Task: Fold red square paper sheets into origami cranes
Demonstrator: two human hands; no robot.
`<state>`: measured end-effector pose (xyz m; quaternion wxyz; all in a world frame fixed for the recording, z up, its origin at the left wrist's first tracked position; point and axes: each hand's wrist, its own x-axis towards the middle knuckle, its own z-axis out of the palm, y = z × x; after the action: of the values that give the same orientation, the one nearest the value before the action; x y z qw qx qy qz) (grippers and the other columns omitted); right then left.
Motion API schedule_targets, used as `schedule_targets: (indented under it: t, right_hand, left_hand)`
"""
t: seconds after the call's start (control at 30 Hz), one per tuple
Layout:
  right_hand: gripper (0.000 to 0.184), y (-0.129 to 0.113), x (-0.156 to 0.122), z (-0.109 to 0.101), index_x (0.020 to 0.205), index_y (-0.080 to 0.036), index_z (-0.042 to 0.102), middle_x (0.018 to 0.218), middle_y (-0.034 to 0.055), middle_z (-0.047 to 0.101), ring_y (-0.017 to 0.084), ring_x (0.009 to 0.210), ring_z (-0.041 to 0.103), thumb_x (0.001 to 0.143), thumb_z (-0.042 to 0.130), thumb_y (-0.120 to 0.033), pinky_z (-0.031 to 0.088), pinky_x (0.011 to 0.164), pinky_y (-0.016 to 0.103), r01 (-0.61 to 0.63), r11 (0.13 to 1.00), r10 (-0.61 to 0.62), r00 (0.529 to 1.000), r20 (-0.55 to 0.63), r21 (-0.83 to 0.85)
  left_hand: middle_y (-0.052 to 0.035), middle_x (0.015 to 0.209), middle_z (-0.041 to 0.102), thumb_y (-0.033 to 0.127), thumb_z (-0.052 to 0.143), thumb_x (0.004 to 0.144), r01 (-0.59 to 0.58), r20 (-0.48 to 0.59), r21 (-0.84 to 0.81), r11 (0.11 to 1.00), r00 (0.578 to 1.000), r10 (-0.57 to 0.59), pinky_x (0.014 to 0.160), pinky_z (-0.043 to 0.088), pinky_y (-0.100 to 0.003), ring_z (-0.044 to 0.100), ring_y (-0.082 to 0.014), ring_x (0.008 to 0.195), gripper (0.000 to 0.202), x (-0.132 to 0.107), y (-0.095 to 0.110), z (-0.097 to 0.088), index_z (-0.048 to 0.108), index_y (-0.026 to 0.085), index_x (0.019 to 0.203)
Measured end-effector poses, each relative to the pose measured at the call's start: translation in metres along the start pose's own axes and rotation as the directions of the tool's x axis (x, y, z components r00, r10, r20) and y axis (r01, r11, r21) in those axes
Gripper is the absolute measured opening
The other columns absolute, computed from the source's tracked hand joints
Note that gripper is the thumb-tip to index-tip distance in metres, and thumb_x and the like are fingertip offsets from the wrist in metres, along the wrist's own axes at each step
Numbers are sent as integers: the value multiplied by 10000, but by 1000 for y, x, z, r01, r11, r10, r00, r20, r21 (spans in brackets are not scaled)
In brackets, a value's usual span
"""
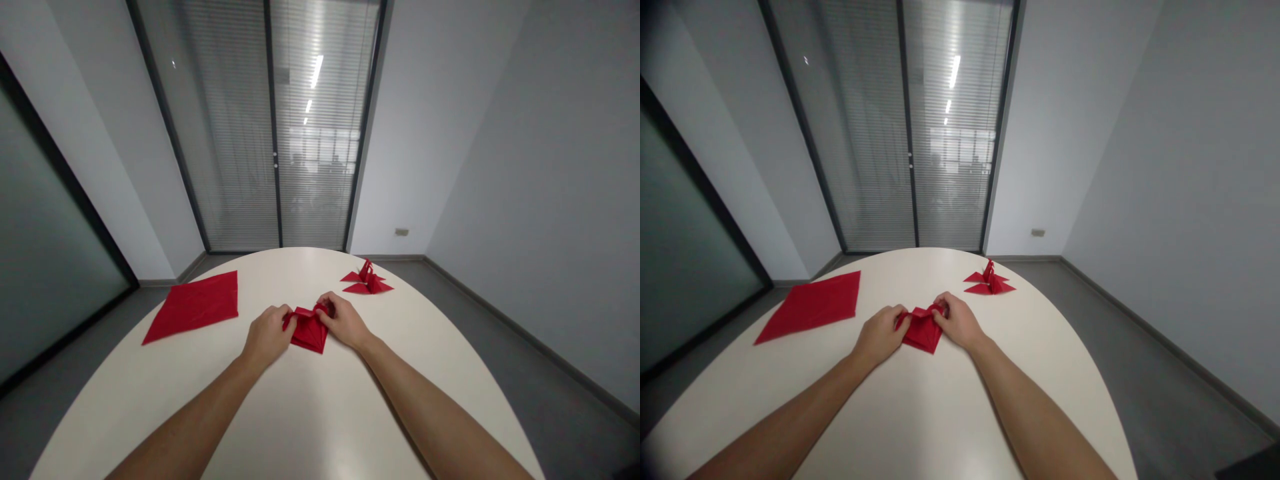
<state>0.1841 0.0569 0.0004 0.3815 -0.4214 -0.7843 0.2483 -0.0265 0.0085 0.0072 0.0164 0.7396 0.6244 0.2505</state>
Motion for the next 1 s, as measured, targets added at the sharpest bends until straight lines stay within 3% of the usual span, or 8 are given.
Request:
schedule_targets:
  t: [0.17, 0.3, 0.53, 0.77, 0.87, 1.0]
  right_hand:
    - [216, 1, -1, 0, 1021, -207, 622, 868, 8, 670, 166, 735, 587, 808, 641, -181, 443, 673, 282, 13, 999, -12, 1000, 20, -45]
    - [123, 1, -1, -1, 961, -207, 624, 839, 4, 659, 165, 716, 571, 839, 632, -214, 421, 653, 278, 17, 997, -16, 1000, 21, -73]
    - [45, 0, 0, -1, 866, -202, 584, 769, -4, 621, 159, 682, 531, 876, 593, -244, 377, 628, 266, -5, 994, 3, 1000, -13, -108]
    - [57, -1, 1, -1, 822, -207, 556, 710, -34, 565, 146, 638, 489, 831, 606, -232, 345, 602, 256, 21, 991, -24, 1000, -20, -136]
    - [47, -2, 1, -1, 862, -209, 577, 726, -33, 570, 149, 654, 505, 830, 611, -216, 360, 616, 258, 41, 992, -42, 999, -13, -118]
    - [210, 0, -1, 1, 1021, -210, 602, 816, -16, 616, 160, 732, 569, 816, 631, -174, 422, 681, 270, 62, 998, -61, 998, 16, -23]
  left_hand:
    - [-47, 795, 659, 332, 439, 977, 49, -6, 58, 997, 999, -49, 656, 398, -292, 639, -217, 771, 233, 0, 2, 0, 613, 226, 863]
    - [-41, 792, 668, 338, 442, 978, 48, -14, 44, 998, 999, -47, 644, 386, -287, 639, -210, 759, 227, 0, 3, -1, 610, 228, 874]
    - [-30, 833, 703, 333, 464, 969, 1, -30, -46, 999, 1000, -2, 678, 396, -295, 648, -204, 778, 194, -1, 5, -4, 615, 231, 904]
    - [-9, 762, 683, 315, 472, 957, -36, -13, -25, 999, 999, 35, 641, 364, -280, 637, -185, 723, 203, -3, 10, -7, 564, 232, 796]
    - [-2, 721, 662, 320, 467, 957, -44, -15, -15, 999, 999, 44, 615, 338, -278, 627, -185, 686, 222, -2, 9, -7, 533, 236, 763]
    - [-2, 717, 660, 322, 450, 965, -45, -7, 5, 999, 999, 45, 604, 315, -280, 627, -188, 675, 233, -2, 8, -5, 514, 237, 758]
